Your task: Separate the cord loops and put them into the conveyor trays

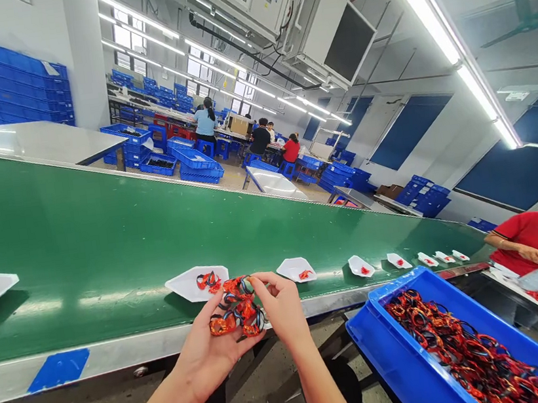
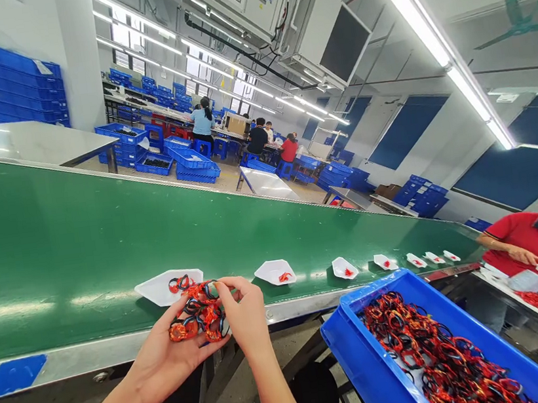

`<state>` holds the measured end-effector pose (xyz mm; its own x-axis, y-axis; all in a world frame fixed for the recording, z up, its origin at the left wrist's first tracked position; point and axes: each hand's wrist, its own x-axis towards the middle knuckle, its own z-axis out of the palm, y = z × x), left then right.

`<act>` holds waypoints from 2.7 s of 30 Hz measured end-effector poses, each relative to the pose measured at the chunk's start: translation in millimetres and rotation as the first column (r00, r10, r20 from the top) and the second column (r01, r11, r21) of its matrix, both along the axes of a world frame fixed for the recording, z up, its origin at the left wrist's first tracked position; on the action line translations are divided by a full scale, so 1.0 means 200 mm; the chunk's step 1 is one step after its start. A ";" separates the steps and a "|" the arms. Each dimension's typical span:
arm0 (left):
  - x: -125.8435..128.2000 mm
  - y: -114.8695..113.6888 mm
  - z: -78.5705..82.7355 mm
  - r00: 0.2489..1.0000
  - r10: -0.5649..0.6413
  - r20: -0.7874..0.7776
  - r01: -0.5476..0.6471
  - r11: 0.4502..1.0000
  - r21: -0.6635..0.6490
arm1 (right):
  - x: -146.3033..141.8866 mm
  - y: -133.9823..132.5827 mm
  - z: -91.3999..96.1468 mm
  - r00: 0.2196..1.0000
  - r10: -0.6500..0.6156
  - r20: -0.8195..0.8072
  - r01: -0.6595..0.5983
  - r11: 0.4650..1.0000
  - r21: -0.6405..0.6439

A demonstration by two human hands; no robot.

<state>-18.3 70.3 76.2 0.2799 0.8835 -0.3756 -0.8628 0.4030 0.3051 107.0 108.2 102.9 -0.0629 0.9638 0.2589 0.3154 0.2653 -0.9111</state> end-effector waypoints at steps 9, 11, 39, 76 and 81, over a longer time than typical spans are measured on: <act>0.03 0.01 -0.01 0.998 -0.065 0.006 0.065 0.998 -0.026 | 0.04 -0.03 0.01 0.994 -0.100 0.048 0.099 0.995 0.024; 0.03 0.02 -0.02 0.997 -0.080 0.008 0.080 0.996 -0.042 | 0.05 -0.04 0.01 0.990 -0.134 0.045 0.132 0.990 0.045; 0.03 0.03 -0.07 0.998 -0.058 -0.034 0.056 0.996 -0.062 | 0.17 -0.06 -0.21 0.627 -0.335 -0.703 0.064 0.922 -0.382; 0.03 -0.04 -0.01 0.988 -0.091 -0.127 0.088 0.996 -0.025 | 0.13 -0.11 -0.06 0.657 -0.066 -0.751 -0.187 0.951 -0.247; 0.04 -0.03 -0.01 0.987 -0.079 -0.138 0.076 0.997 -0.031 | 0.19 -0.11 -0.12 0.442 -0.097 -0.892 -0.262 0.937 -0.232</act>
<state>-10.5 63.5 73.4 0.2907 0.8505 -0.4382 -0.7786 0.4765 0.4083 144.7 86.6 78.1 -0.0586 0.9961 -0.0665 -0.7119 -0.0884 -0.6967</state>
